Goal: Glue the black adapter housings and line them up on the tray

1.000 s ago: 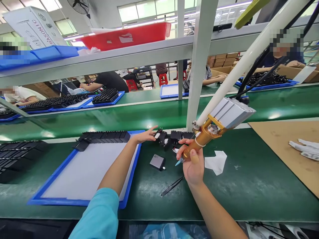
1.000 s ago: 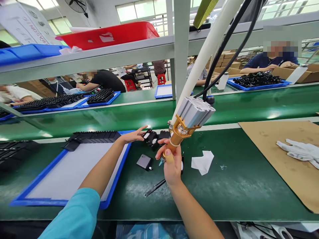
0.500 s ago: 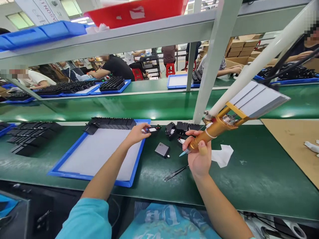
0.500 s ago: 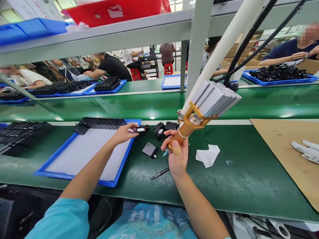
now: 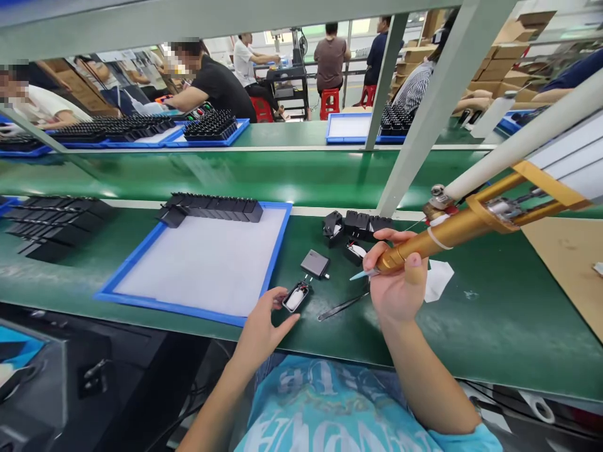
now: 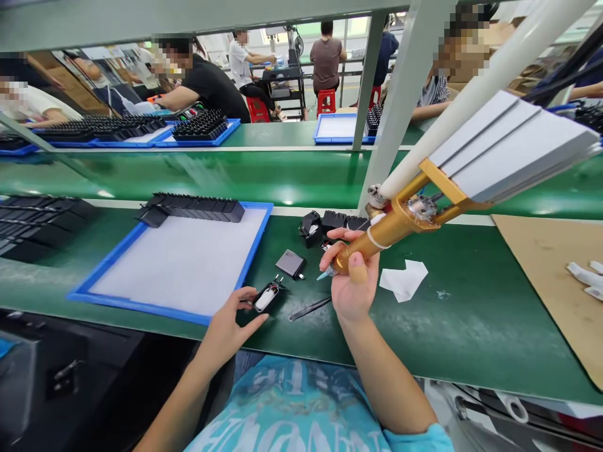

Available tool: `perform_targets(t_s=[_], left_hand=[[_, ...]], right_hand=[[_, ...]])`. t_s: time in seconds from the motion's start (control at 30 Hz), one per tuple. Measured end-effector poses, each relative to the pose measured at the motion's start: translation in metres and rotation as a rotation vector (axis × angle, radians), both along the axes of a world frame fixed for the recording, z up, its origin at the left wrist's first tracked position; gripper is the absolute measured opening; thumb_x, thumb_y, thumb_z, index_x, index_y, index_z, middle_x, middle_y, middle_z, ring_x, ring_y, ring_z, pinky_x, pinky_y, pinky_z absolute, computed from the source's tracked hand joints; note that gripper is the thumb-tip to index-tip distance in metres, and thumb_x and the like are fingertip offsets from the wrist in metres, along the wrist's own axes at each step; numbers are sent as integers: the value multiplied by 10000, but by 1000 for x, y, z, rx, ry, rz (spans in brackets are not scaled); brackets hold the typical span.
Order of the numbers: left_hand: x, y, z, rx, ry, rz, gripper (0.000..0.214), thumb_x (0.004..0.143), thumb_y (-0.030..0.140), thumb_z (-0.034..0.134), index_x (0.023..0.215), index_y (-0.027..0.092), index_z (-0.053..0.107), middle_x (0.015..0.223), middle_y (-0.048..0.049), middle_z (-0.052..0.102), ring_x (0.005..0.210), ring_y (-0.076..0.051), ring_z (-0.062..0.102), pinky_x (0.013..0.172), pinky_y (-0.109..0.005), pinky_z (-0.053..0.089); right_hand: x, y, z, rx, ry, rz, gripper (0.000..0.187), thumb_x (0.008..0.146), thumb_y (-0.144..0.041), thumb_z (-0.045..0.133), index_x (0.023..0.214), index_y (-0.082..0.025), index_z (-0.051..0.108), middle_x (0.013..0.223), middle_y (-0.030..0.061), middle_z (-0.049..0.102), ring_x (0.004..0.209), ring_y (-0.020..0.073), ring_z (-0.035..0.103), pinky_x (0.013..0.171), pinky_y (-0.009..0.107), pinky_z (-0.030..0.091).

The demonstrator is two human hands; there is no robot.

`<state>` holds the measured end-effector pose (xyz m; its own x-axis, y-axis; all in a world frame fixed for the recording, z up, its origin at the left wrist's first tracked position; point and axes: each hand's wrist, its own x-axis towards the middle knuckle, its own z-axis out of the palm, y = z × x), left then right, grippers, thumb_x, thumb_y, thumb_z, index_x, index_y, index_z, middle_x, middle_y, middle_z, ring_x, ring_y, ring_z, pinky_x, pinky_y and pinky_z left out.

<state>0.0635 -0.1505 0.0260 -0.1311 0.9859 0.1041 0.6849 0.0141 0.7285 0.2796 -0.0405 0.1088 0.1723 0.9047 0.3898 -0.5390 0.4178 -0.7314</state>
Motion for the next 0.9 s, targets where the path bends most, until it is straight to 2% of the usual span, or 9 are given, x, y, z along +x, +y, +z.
perform_targets(t_s=[0.13,0.23,0.33,0.47,0.57,0.63,0.73,0.83,0.9], left_hand=[[13,8,1,-67,-67,-111,589,816,289,661,1344,313,400,1186,-74,544,956,-211,602,804,-359,542],[23,15,0,-131,-121,-117,776,801,329,682,1454,319,262,1219,-79,476,898,-190,590,753,-345,548],[29,23,-3,-137,-107,-116,851,755,390,734,1464,312,269,1296,-92,410,1025,-227,574,853,-378,531],[28,24,-9,-92,-118,-102,682,763,364,722,1364,248,422,1336,-110,415,1077,-246,568,847,-362,529],[26,19,-14,-4,-136,-83,623,786,320,694,1345,220,439,1358,-119,453,1162,-260,540,874,-356,520],[24,15,-16,39,-135,-84,575,810,259,651,1347,231,449,1294,-99,533,1169,-248,548,927,-369,497],[22,14,-16,35,-124,-78,465,811,190,613,1266,241,531,1144,-62,627,1073,-220,611,934,-371,492],[22,17,-14,-7,-106,-53,333,823,268,645,1144,216,574,1063,-55,666,982,-217,653,853,-350,525],[23,19,-10,6,-94,-49,319,847,319,637,1133,208,551,1056,-58,681,965,-217,668,827,-343,533]], right_hand=[[-2,1,0,4,-9,-16,205,865,-432,535,983,-271,580,1002,6,632,528,92,547,501,271,407],[-3,2,0,26,3,-4,209,865,-429,539,982,-265,593,999,9,644,524,95,557,498,271,413],[-6,2,1,36,18,16,205,870,-418,539,983,-259,602,995,13,648,529,96,561,500,269,414],[-10,-2,4,20,12,40,201,873,-423,533,992,-272,588,1004,7,640,531,93,558,497,266,412],[-16,-7,8,3,39,32,175,870,-409,541,1004,-296,542,1016,-7,634,520,91,554,480,258,404],[-20,-11,11,-9,61,19,200,863,-405,551,1038,-319,504,1030,-15,629,505,86,546,457,248,392],[-25,-14,14,-17,76,37,298,853,-423,559,1125,-345,467,1036,-14,627,490,81,542,437,243,387],[-31,-16,17,-33,97,104,373,834,-494,564,1153,-314,494,1010,1,633,474,75,534,428,243,381],[-34,-18,19,-42,114,153,417,819,-565,554,1124,-282,531,984,11,640,457,69,523,418,241,369]])
